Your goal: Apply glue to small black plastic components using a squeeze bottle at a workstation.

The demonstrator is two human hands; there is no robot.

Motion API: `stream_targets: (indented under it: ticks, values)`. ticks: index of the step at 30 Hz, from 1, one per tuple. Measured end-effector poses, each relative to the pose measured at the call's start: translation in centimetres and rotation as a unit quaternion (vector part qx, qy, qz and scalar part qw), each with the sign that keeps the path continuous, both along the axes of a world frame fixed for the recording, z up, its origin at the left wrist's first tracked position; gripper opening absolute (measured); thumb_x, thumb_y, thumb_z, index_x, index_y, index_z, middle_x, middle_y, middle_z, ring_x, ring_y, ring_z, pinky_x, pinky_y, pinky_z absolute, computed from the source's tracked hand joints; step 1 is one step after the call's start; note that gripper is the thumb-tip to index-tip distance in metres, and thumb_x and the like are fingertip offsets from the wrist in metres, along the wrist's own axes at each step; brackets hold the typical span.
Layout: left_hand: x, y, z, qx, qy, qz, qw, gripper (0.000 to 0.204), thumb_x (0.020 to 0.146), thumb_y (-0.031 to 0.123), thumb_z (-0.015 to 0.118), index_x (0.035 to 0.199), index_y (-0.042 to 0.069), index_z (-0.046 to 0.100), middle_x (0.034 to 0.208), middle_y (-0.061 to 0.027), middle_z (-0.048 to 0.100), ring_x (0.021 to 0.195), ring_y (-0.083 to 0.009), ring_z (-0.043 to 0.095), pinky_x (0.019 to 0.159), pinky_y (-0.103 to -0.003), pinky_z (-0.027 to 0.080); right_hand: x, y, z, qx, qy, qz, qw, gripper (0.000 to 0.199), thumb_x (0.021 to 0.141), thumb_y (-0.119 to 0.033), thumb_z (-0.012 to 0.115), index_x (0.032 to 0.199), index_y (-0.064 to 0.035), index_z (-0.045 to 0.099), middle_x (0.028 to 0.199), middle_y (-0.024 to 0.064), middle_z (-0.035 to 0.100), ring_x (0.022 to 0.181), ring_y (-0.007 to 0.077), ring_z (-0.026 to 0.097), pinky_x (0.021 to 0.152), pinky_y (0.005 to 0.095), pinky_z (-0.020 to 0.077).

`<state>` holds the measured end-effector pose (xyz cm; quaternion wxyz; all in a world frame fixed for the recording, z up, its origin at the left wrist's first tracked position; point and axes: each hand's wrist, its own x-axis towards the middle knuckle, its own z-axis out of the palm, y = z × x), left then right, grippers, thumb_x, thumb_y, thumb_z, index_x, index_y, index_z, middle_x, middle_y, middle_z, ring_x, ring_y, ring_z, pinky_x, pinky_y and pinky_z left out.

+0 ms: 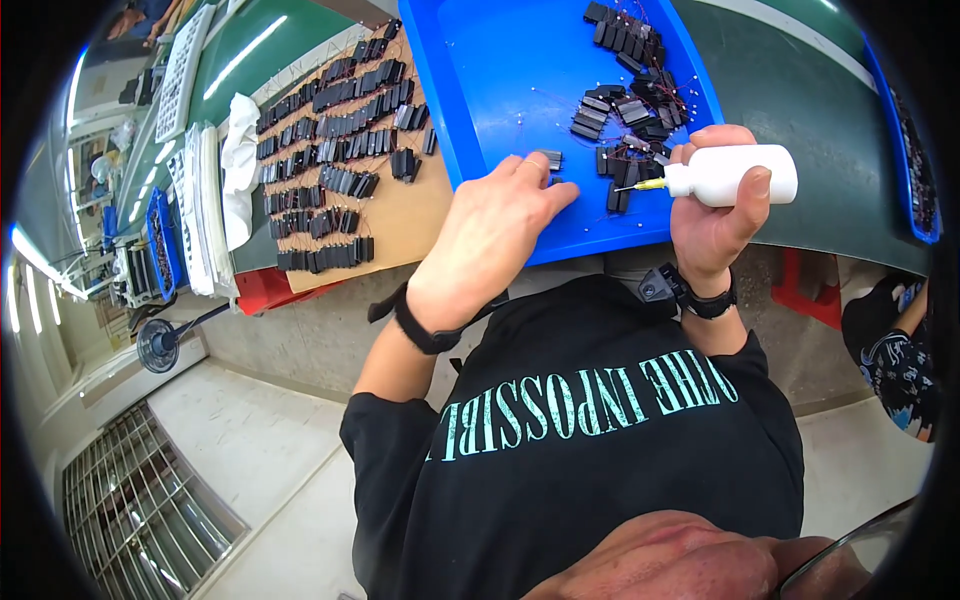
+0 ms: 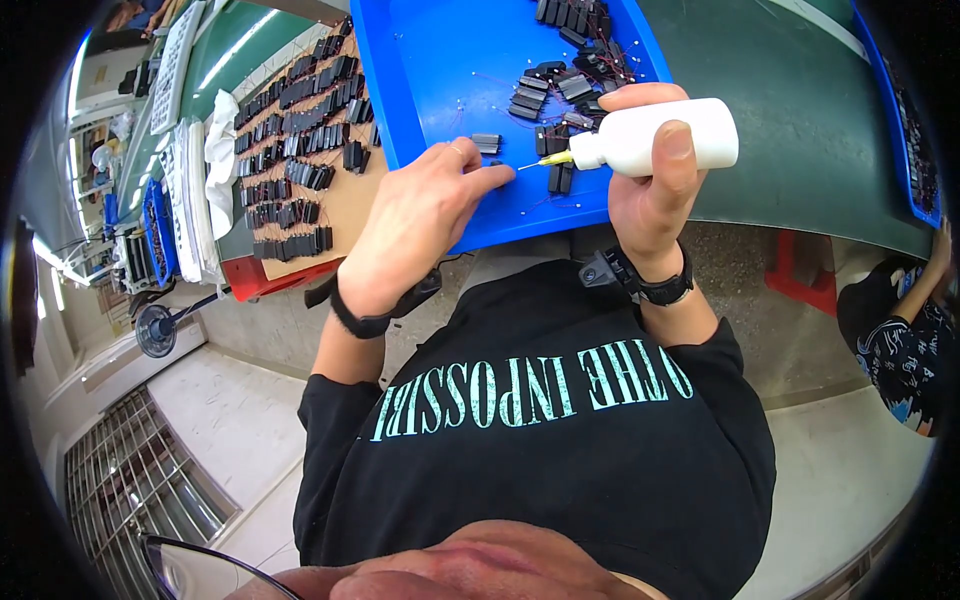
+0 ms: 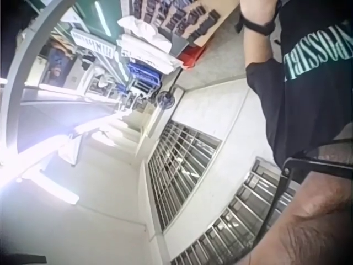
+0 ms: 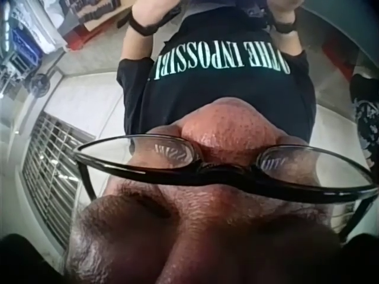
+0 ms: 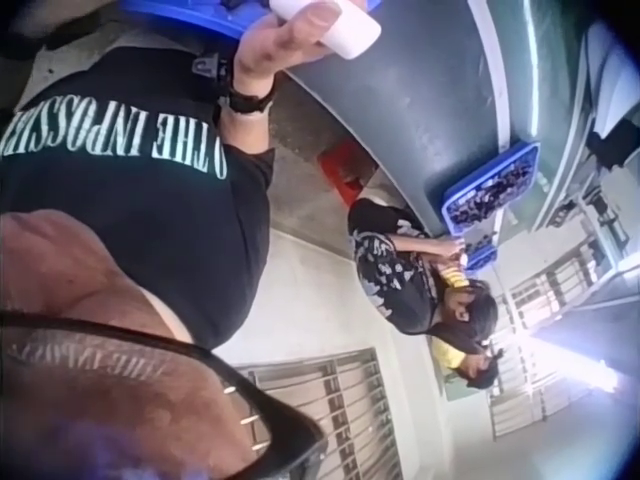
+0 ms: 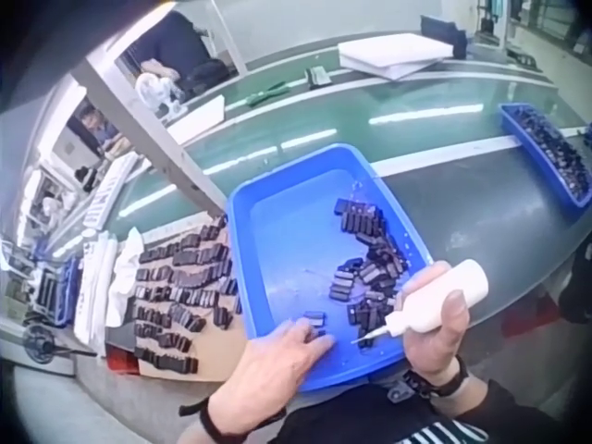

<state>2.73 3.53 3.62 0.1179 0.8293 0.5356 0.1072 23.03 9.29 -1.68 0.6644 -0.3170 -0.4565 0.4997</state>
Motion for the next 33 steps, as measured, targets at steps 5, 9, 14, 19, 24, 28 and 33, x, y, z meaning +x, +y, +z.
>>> stream_targets:
  ticks: [5, 9, 14, 19, 24, 28, 33]
  values:
    - [0.3, -0.3, -1.7, 0.0, 0.059, 0.016, 0.998, 0.011, 0.077, 0.002, 0.056, 0.088, 0.005, 0.057, 0.089, -0.0108, 0.057, 0.082, -0.0266, 0.061, 0.064, -0.037, 0.053, 0.0, -0.2, 0.2, -0.008, -0.001, -0.004, 1.0, 0.056, 0.09, -0.056, 0.047, 0.092, -0.0014, 0.056, 0.069, 0.0027, 0.043, 0.059, 0.0127, 0.039, 0.058, 0.0284, 0.0309]
    - [0.3, 0.3, -2.0, 0.021, 0.04, 0.047, 0.998, 0.012, 0.078, 0.001, 0.056, 0.089, 0.005, 0.055, 0.087, -0.011, 0.056, 0.079, -0.0269, 0.061, 0.063, -0.037, 0.053, -0.2, -0.1, 0.1, -0.013, -0.003, -0.002, 1.0, 0.056, 0.09, -0.056, 0.046, 0.092, -0.0012, 0.056, 0.069, 0.0031, 0.045, 0.06, 0.0128, 0.04, 0.058, 0.0282, 0.0321]
    - [-0.4, 1.4, -0.7, 0.111, -0.037, 0.016, 0.993, 0.016, 0.079, -0.001, 0.054, 0.093, 0.004, 0.05, 0.081, -0.012, 0.055, 0.076, -0.0282, 0.061, 0.062, -0.038, 0.052, -0.2, -0.1, -0.1, -0.011, -0.012, -0.002, 1.0, 0.055, 0.09, -0.055, 0.046, 0.093, -0.0011, 0.056, 0.07, 0.0035, 0.046, 0.06, 0.0127, 0.042, 0.059, 0.0281, 0.0332]
    - [-0.5, 1.7, -0.9, -0.029, 0.077, 0.085, 0.993, 0.039, 0.079, 0.0, 0.063, 0.116, 0.005, 0.051, 0.092, -0.0143, 0.06, 0.084, -0.0311, 0.061, 0.071, -0.041, 0.049, -0.3, 0.2, -0.1, -0.013, -0.002, -0.018, 1.0, 0.055, 0.09, -0.055, 0.047, 0.093, -0.0007, 0.056, 0.071, 0.004, 0.047, 0.06, 0.0128, 0.043, 0.058, 0.0283, 0.0336]
    - [-0.6, 0.6, -1.8, -0.03, 0.027, 0.087, 0.995, 0.042, 0.079, -0.002, 0.061, 0.118, 0.004, 0.048, 0.091, -0.0155, 0.059, 0.082, -0.0318, 0.061, 0.072, -0.041, 0.049, 0.0, 0.2, -0.5, -0.015, 0.002, 0.0, 1.0, 0.055, 0.091, -0.055, 0.047, 0.093, -0.0003, 0.057, 0.072, 0.0046, 0.049, 0.06, 0.0134, 0.043, 0.059, 0.0289, 0.0348]
    - [-0.2, 0.4, -2.1, -0.037, -0.005, 0.067, 0.997, 0.04, 0.079, -0.002, 0.06, 0.117, 0.003, 0.048, 0.087, -0.0147, 0.057, 0.081, -0.0314, 0.06, 0.071, -0.041, 0.049, -0.1, -0.1, -0.2, -0.013, 0.003, 0.008, 1.0, 0.055, 0.091, -0.054, 0.047, 0.093, -0.0001, 0.057, 0.073, 0.0051, 0.049, 0.061, 0.0138, 0.044, 0.059, 0.0293, 0.0358]
    - [0.5, 0.9, -2.1, 0.025, 0.016, 0.064, 0.998, 0.037, 0.08, 0.001, 0.061, 0.115, 0.004, 0.05, 0.087, -0.0123, 0.056, 0.083, -0.03, 0.06, 0.069, -0.039, 0.05, -0.6, -0.6, 0.2, -0.014, -0.003, -0.003, 1.0, 0.054, 0.092, -0.053, 0.046, 0.093, 0.0, 0.056, 0.076, 0.0058, 0.049, 0.063, 0.0142, 0.045, 0.061, 0.0295, 0.0366]
